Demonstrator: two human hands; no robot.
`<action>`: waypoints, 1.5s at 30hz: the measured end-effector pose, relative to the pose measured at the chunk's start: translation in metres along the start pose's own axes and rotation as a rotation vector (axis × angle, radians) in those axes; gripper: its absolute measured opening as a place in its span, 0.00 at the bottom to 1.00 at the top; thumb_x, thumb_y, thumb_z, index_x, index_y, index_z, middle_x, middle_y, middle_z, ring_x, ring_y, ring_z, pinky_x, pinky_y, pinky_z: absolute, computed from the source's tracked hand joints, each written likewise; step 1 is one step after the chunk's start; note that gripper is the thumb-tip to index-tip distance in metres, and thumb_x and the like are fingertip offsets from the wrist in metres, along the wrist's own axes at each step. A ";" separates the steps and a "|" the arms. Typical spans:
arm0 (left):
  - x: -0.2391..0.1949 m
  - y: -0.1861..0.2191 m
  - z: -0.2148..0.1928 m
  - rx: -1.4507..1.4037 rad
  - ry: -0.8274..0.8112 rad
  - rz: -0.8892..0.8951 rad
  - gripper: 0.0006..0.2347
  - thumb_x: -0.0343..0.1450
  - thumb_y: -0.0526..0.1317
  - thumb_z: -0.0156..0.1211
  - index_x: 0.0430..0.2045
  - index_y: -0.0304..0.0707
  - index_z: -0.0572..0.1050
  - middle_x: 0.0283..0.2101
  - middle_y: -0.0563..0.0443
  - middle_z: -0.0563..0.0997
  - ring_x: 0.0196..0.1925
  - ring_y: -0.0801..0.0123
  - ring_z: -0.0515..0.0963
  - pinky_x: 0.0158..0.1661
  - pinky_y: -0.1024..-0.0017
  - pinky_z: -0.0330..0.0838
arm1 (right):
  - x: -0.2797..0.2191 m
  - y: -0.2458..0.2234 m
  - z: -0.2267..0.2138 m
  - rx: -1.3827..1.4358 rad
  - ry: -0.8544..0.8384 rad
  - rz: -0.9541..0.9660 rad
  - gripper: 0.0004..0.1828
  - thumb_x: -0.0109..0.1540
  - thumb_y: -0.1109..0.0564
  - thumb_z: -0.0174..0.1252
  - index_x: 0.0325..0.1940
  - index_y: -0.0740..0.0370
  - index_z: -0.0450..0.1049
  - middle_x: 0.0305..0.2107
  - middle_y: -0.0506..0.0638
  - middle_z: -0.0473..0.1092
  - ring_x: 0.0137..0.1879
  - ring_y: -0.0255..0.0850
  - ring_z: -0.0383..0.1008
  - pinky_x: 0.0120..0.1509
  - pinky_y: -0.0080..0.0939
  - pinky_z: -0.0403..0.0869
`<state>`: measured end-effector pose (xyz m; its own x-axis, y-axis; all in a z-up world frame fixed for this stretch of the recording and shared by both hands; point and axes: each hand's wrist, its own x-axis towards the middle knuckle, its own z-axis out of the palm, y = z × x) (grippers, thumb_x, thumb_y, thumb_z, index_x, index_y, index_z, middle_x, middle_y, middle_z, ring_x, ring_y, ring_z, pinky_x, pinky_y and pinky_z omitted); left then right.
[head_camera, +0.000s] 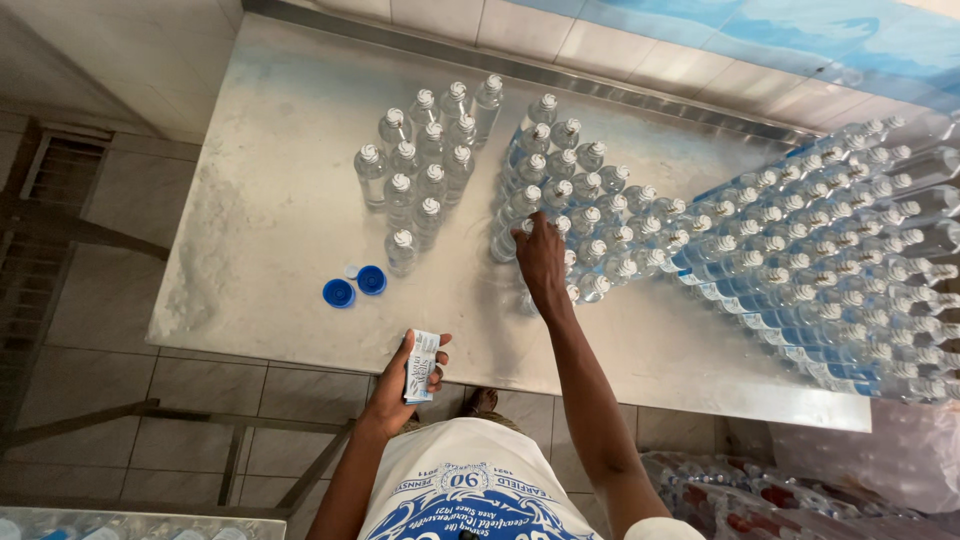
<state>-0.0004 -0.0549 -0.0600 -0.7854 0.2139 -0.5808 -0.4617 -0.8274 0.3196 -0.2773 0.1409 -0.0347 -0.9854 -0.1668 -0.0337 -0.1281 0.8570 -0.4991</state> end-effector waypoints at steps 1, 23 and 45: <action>0.001 0.000 -0.002 -0.003 0.005 0.003 0.36 0.79 0.64 0.51 0.71 0.29 0.70 0.44 0.41 0.83 0.31 0.70 0.80 0.29 0.73 0.72 | 0.000 -0.003 0.000 0.001 -0.005 -0.003 0.21 0.71 0.48 0.62 0.61 0.60 0.67 0.40 0.69 0.77 0.50 0.71 0.80 0.57 0.71 0.76; -0.008 -0.005 -0.035 -0.051 0.000 0.052 0.36 0.80 0.64 0.50 0.71 0.27 0.69 0.46 0.40 0.83 0.31 0.68 0.81 0.30 0.72 0.73 | -0.078 -0.104 0.081 0.171 -0.213 -0.299 0.35 0.66 0.45 0.68 0.71 0.53 0.59 0.55 0.55 0.69 0.53 0.60 0.83 0.52 0.66 0.83; 0.019 -0.022 0.033 0.098 -0.142 -0.171 0.32 0.79 0.62 0.53 0.64 0.29 0.76 0.43 0.37 0.86 0.28 0.66 0.79 0.27 0.72 0.72 | -0.175 -0.018 0.002 0.288 -0.262 -0.061 0.43 0.63 0.62 0.69 0.79 0.54 0.57 0.66 0.61 0.65 0.52 0.65 0.81 0.55 0.67 0.82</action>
<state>-0.0185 -0.0151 -0.0528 -0.7394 0.4227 -0.5240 -0.6251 -0.7201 0.3012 -0.1026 0.1531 -0.0218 -0.9101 -0.3641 -0.1979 -0.1120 0.6759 -0.7285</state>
